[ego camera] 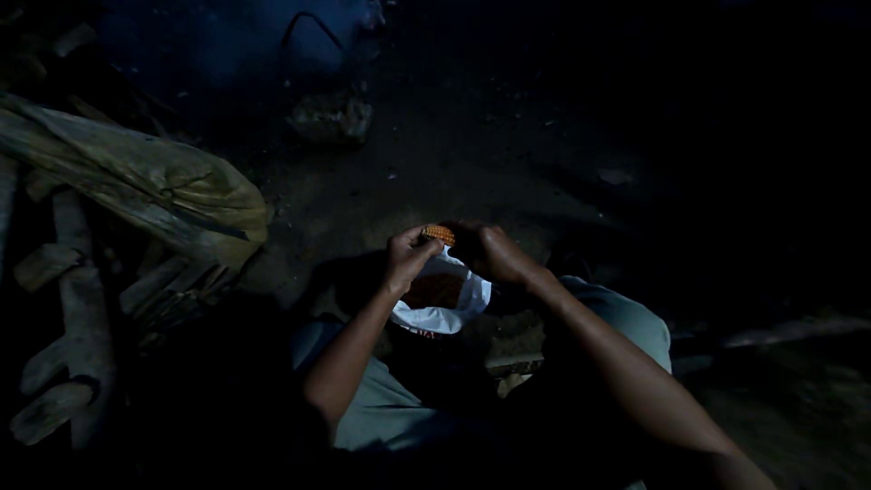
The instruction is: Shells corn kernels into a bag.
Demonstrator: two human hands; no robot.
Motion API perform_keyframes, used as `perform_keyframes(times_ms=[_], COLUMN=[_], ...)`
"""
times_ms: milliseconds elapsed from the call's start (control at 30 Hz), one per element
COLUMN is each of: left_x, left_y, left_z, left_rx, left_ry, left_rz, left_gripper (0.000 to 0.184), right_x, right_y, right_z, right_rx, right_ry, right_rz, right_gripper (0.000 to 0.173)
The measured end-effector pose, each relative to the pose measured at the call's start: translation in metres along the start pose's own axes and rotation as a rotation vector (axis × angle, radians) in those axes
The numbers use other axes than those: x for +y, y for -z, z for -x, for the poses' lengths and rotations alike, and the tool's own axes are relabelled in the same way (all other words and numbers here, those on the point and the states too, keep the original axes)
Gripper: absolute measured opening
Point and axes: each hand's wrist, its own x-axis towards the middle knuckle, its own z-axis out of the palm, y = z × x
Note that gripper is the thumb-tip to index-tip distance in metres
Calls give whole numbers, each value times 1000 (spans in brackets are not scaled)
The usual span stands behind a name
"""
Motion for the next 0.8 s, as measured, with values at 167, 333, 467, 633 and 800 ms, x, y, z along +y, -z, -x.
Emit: perform_keyframes(times_ms=[167,333,467,633,800], left_x=[-2,2,1,-3,-7], left_y=[1,4,1,0,-1], left_z=[-3,6,3,2,1], left_rx=[-1,-66,-22,-4,6], left_ry=[7,-2,24,35,60], left_rz=[-13,-104,-80,-78,-92], left_gripper=[29,31,28,27,32], right_x=[4,7,9,11,11], right_y=[0,-7,-16,-20,-20], right_z=[-1,-1,-1,0,0], right_rx=[13,38,121,127,127], right_ry=[30,10,61,93,86], right_rz=[13,-11,20,74,84], right_gripper=[43,44,41,40,40])
